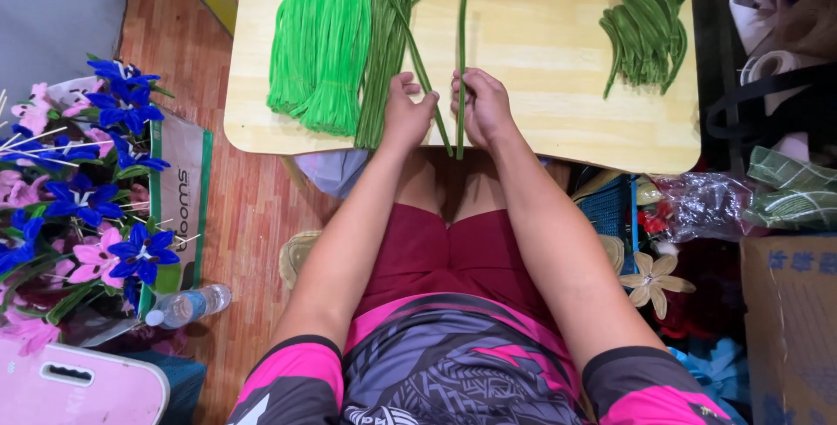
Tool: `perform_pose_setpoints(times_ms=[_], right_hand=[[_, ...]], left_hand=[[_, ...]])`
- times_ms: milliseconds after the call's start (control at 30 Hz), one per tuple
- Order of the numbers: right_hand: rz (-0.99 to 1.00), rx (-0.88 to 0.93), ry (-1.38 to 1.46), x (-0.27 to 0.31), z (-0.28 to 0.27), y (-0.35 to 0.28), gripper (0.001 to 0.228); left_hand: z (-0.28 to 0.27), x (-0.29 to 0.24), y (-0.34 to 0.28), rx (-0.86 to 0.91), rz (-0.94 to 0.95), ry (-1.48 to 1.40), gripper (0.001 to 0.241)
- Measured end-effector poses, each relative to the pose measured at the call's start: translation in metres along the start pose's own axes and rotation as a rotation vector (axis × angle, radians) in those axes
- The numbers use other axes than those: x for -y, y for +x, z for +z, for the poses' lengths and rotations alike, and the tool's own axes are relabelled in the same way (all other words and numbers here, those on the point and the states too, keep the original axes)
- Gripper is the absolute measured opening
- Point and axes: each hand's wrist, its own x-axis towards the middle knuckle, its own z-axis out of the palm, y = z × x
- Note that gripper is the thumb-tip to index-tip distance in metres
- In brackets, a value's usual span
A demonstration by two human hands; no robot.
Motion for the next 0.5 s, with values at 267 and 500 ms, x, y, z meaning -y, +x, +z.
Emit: perform_pose_setpoints(times_ms=[267, 500], right_hand=[[-0.076, 0.011, -0.114, -0.012, -0.008, 0.003, 0.006], [-0.136, -0.004, -0.203, -0.008, 0.004, -0.006, 0.003]], left_hand=[[0.019, -0.054, -0.036, 0.013, 0.192, -0.115, 0.033], [0.03, -0.036, -0.012, 0.004, 0.039, -0.24, 0.014]])
